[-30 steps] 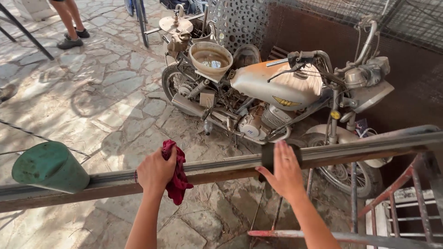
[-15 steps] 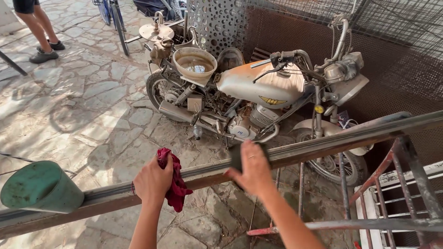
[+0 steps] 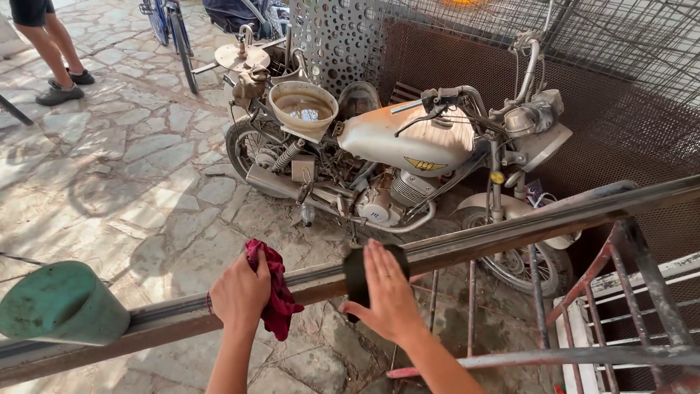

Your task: Sanding a long metal beam using a sanding block and wiping it with a cloth.

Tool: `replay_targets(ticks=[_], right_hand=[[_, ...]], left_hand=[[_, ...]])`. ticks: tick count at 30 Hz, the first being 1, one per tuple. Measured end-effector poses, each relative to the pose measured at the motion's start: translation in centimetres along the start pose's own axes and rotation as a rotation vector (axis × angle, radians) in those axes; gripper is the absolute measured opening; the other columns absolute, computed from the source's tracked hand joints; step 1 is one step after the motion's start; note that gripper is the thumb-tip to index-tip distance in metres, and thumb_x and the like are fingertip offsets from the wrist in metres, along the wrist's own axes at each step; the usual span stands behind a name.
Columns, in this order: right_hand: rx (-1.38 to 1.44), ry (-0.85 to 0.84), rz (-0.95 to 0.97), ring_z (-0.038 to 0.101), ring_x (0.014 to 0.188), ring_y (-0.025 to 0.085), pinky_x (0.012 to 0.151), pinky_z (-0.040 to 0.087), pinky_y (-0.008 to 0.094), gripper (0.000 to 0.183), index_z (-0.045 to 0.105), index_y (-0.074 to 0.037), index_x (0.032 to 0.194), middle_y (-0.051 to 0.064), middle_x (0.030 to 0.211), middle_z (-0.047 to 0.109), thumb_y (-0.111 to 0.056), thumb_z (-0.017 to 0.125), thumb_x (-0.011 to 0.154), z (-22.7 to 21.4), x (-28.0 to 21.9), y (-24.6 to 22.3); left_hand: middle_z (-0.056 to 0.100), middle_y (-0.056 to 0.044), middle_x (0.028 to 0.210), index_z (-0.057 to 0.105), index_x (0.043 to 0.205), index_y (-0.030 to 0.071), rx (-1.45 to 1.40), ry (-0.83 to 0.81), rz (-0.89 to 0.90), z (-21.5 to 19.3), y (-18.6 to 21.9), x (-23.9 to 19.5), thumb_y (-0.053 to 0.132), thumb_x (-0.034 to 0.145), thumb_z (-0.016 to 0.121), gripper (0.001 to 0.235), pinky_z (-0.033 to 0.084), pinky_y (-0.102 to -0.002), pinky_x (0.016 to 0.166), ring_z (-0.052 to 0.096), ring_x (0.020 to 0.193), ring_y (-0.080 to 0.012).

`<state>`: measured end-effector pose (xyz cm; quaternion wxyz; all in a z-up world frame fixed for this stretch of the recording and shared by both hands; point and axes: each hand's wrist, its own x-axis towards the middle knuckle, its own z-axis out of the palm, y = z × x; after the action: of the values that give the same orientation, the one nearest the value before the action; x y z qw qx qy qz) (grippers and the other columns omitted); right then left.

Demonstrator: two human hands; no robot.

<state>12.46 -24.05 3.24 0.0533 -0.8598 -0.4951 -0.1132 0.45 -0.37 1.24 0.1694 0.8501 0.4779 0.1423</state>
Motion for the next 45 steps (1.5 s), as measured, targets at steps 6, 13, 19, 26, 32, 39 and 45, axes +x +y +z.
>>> replay_targets(ticks=[6,13,19,26,32,39,45], right_hand=[[-0.131,-0.185,0.381,-0.003,0.148,0.029,0.121,-0.002,0.038,0.109,-0.006,0.006,0.149,0.021,0.16,-0.01,-0.081,-0.008,0.083,0.2,-0.2,12.0],[0.019,-0.072,-0.045,0.001,0.148,0.028,0.121,0.0,0.038,0.11,-0.001,0.006,0.151,0.021,0.161,-0.004,-0.081,-0.006,0.084,-1.6,-1.0,1.2],[-0.041,0.228,0.197,0.036,0.138,0.043,0.118,0.024,0.05,0.095,0.036,0.009,0.143,0.033,0.147,0.036,-0.07,0.043,0.09,2.0,0.4,11.3],[0.086,0.244,-0.059,0.035,0.139,0.041,0.116,0.024,0.05,0.106,0.04,0.004,0.142,0.029,0.147,0.038,-0.083,0.029,0.083,-0.1,-0.1,2.2],[-0.154,0.288,0.229,0.046,0.132,0.04,0.114,0.031,0.051,0.078,0.049,0.004,0.136,0.029,0.14,0.049,-0.059,0.049,0.091,3.0,1.6,13.6],[0.206,0.122,0.012,0.025,0.144,0.032,0.119,0.018,0.047,0.108,0.029,0.008,0.145,0.024,0.156,0.026,-0.078,0.0,0.087,-2.6,-0.2,-1.1],[-0.069,-0.039,0.467,0.004,0.149,0.028,0.122,0.003,0.037,0.105,0.004,0.005,0.15,0.02,0.161,0.002,-0.078,-0.006,0.087,0.7,-1.2,16.2]], left_hand=[[0.065,-0.004,0.06,0.063,0.072,0.013,-0.015,0.023,0.028,-0.1,0.0,0.1,0.052,0.109,0.04,0.058,0.046,-0.035,0.049,0.062,0.053,-0.0253],[0.07,-0.01,0.07,0.061,0.075,0.009,-0.014,0.023,0.014,0.2,-0.2,0.3,0.054,0.108,0.039,0.06,0.051,-0.04,0.054,0.068,0.06,-0.0316],[0.074,-0.012,0.078,0.072,0.092,0.011,-0.025,0.02,0.029,-0.9,0.2,-0.6,0.052,0.106,0.043,0.052,0.059,-0.041,0.075,0.076,0.081,-0.0304],[0.075,-0.013,0.082,0.073,0.094,0.01,-0.021,0.024,0.025,-1.6,0.5,-0.8,0.05,0.105,0.044,0.051,0.059,-0.042,0.079,0.076,0.084,-0.0323],[0.075,-0.013,0.084,0.072,0.094,0.01,-0.004,0.002,-0.005,-1.6,0.5,-0.7,0.054,0.105,0.042,0.054,0.058,-0.043,0.08,0.076,0.086,-0.0326],[0.069,-0.008,0.065,0.062,0.072,0.01,-0.019,-0.005,-0.006,-0.7,0.2,-0.1,0.053,0.109,0.038,0.062,0.049,-0.038,0.053,0.066,0.058,-0.0288],[0.072,-0.011,0.072,0.068,0.081,0.009,-0.018,-0.026,-0.022,-1.0,0.4,-0.1,0.056,0.109,0.036,0.064,0.052,-0.04,0.057,0.07,0.064,-0.0323]])
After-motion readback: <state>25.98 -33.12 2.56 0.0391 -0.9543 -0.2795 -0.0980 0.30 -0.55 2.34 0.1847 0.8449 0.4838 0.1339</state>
